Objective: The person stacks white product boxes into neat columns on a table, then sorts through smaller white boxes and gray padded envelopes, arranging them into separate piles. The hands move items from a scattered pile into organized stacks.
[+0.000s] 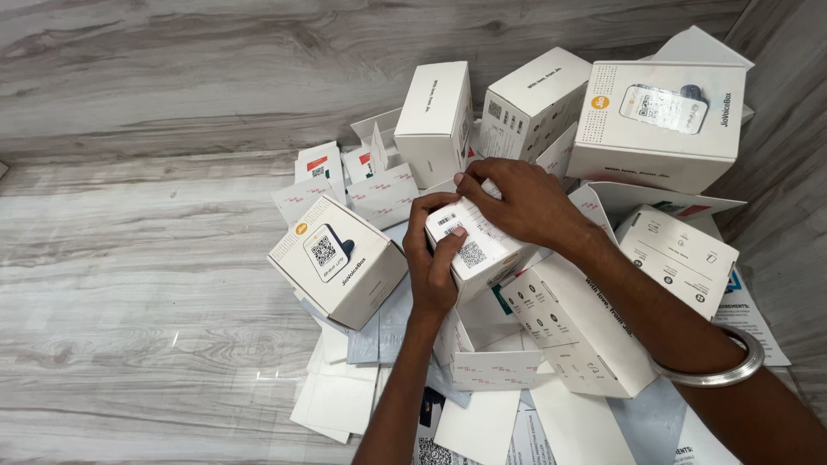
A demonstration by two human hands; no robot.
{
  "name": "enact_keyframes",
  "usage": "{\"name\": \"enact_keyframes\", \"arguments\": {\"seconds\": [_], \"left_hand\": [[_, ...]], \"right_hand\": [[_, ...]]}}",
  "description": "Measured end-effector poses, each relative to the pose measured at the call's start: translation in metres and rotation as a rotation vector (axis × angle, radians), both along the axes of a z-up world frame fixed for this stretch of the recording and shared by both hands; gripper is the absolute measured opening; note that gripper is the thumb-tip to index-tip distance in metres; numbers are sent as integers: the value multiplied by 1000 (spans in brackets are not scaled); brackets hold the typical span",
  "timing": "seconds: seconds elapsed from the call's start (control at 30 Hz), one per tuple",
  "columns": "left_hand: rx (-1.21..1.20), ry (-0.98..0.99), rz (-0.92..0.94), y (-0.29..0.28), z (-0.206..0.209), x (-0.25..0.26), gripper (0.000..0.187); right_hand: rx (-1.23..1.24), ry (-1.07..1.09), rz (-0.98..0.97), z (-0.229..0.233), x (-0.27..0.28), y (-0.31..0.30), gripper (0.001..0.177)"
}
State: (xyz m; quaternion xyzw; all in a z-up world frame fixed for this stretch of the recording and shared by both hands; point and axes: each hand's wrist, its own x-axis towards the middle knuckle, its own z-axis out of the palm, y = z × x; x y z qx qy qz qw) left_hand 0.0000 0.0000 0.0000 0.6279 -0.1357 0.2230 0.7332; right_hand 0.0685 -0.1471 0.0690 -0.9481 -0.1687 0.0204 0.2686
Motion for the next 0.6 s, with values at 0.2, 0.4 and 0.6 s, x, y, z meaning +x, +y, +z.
{"name": "enact_keyframes", "arguments": {"seconds": [0.2,0.4,0.6], "left_hand": [[31,-15,16,0,2,-1,46],[35,4,19,0,3,-1,48],[34,-12,18,0,3,-1,49]], "right_hand": [[-5,11,7,1,-1,0,47],[9,24,-1,2,-1,0,48],[16,11,0,1,-1,0,48]]}}
